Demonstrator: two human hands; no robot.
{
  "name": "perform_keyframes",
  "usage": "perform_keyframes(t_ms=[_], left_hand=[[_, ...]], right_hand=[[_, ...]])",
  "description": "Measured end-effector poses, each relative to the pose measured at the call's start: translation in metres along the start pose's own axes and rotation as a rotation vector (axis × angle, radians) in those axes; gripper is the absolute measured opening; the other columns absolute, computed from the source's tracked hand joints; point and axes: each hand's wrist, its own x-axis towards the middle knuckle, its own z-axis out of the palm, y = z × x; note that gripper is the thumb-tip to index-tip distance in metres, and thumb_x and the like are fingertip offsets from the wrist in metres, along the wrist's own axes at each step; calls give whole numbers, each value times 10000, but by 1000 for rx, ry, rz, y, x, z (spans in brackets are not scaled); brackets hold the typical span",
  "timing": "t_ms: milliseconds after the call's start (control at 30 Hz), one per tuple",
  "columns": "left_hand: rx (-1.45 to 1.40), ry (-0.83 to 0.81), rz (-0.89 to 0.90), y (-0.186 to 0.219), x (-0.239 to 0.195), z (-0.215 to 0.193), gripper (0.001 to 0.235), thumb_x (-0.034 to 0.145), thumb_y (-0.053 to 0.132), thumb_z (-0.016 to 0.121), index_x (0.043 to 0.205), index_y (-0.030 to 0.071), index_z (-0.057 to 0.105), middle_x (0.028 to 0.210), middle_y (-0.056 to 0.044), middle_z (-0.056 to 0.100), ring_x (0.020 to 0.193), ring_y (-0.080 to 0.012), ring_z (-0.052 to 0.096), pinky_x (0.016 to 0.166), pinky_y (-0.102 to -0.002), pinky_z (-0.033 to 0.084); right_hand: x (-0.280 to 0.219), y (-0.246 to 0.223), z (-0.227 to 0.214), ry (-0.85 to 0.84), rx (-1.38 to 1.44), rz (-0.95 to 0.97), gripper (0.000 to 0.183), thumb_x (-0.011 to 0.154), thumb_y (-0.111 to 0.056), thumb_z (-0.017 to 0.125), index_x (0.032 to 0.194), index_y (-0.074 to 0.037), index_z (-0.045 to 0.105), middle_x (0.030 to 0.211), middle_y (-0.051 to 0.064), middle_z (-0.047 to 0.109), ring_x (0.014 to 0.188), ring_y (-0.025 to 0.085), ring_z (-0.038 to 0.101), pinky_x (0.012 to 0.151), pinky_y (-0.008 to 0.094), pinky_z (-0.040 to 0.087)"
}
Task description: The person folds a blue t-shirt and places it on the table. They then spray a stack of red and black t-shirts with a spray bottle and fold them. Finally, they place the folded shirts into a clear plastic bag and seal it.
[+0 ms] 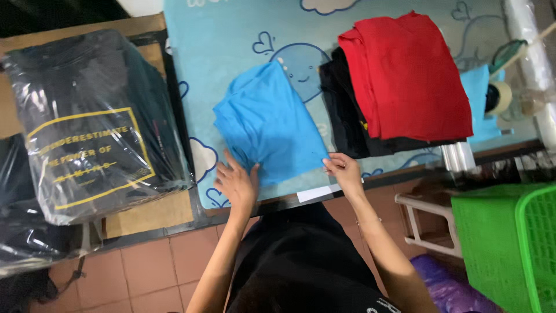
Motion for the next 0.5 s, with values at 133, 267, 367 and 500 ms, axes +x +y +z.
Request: perform_keyframes(t_ms=[133, 267, 367, 500], left_hand=[[-62, 244, 377, 46, 20, -19, 755, 851, 413, 848, 1486, 114, 570, 1435, -285, 569, 1408, -475, 495, 1167, -635, 317], [-218, 183, 795, 73, 39, -6, 495, 992, 478, 640, 1448, 286, 627, 1529, -152, 581, 1534, -429, 367, 1224, -669, 208], [-123, 166, 790, 74, 44, 8, 600, 1018, 667, 500, 1562, 415, 486, 1662, -108, 428, 1592, -453, 225, 1213, -761, 115], [-79, 136, 772, 72, 48, 20, 686, 1001, 734, 442, 1625, 460, 369, 1717, -117, 335, 1589, -502, 184, 1154, -854, 128]], right_hand=[[-10, -4, 6, 26, 8, 6, 331, 931, -146, 848, 1204, 7, 737, 989, 171, 791, 863, 255, 789, 739, 365, 669], [-7, -12, 15, 110, -112, 5, 260, 961, -268, 813, 1122, -65, 783, 920, 99, 802, 726, 198, 777, 587, 314, 651], [-1, -7, 12, 153, -276, -21, 191, 958, -317, 787, 1031, -142, 800, 814, 26, 787, 644, 182, 754, 584, 331, 620], [-37, -48, 10, 114, -756, 1, 266, 1009, -437, 650, 990, -184, 730, 807, -22, 800, 866, 345, 775, 800, 517, 589]])
